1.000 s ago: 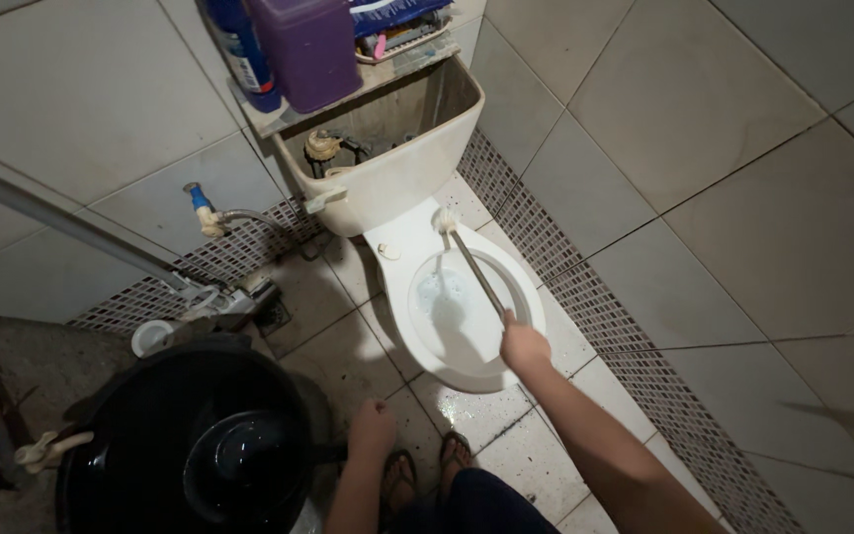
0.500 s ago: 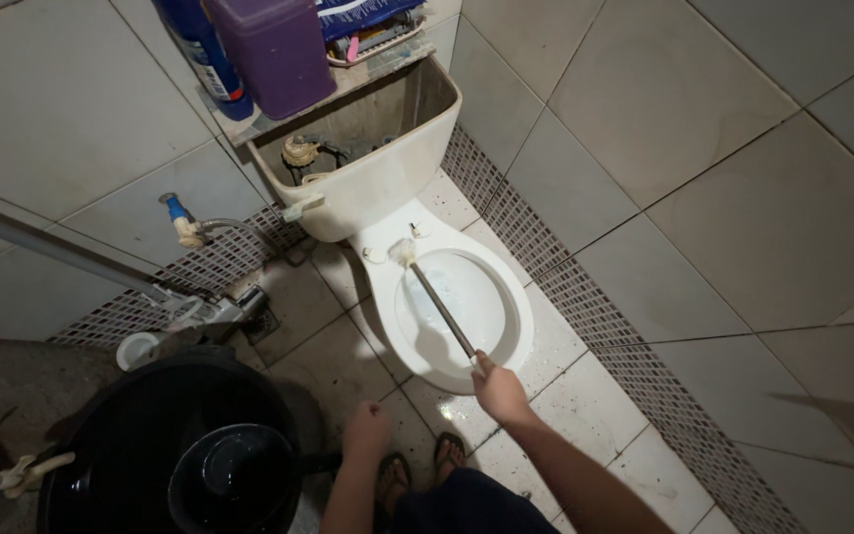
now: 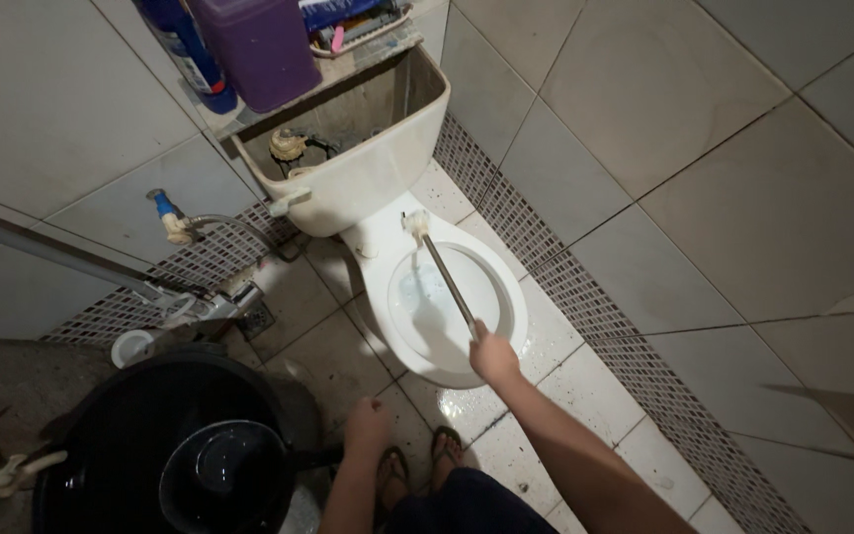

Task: The person scrubs the inside of a toilet bowl using a brush, pours water from a bucket into the bowl, and adds cleaning powder from a container.

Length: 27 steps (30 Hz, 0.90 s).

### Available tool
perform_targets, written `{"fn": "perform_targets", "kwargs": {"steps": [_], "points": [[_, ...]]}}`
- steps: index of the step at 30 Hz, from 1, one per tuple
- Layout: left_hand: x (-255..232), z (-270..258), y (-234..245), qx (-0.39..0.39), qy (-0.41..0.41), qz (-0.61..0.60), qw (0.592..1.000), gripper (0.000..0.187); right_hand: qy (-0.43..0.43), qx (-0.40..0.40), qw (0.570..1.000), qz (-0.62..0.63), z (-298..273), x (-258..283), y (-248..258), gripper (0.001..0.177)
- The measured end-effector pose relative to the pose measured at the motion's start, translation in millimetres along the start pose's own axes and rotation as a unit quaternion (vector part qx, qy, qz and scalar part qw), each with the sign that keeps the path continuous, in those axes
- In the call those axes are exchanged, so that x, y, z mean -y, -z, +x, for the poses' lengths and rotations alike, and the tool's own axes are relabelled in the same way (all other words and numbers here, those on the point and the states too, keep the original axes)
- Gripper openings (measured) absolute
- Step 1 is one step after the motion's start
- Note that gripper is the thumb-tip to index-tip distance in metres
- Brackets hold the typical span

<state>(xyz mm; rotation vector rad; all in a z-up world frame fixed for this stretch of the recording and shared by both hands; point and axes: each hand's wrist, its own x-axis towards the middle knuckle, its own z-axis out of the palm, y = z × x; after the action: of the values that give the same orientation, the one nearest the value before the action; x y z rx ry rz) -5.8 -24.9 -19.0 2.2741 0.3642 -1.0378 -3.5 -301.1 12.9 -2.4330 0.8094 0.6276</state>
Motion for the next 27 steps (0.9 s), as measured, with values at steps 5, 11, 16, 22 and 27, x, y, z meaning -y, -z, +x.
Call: {"fn": "perform_targets", "kwargs": {"steps": [5, 11, 16, 22, 27], "points": [[-1.8, -0.5, -4.7, 0.007, 0.004, -0.028, 1.0, 0.044, 0.047, 0.023, 0.996, -0.076, -13.6, -10.3, -23.0, 0.056], [6.7, -1.7, -10.6, -0.027, -0.02, -0.04, 0.999, 0.046, 0.039, 0.027, 0.998, -0.05, 19.0, -17.0, -8.9, 0.055], [18.5, -13.6, 5.5, -0.003, 0.028, -0.07, 0.997, 0.046, 0.026, -0.007, 1.0, 0.003, -21.6, -55.2, -25.3, 0.057], [64.4, 16.3, -11.4, -0.043, 0.012, -0.075, 0.996, 0.046, 0.025, 0.023, 0.997, -0.063, -15.0, -91.3, -90.8, 0.046], [101.1, 39.8, -35.1, -0.11, -0.046, -0.02, 0.993, 0.042, -0.066, 0.083, 0.994, -0.025, 51.4, -61.9, -76.9, 0.038]]}}
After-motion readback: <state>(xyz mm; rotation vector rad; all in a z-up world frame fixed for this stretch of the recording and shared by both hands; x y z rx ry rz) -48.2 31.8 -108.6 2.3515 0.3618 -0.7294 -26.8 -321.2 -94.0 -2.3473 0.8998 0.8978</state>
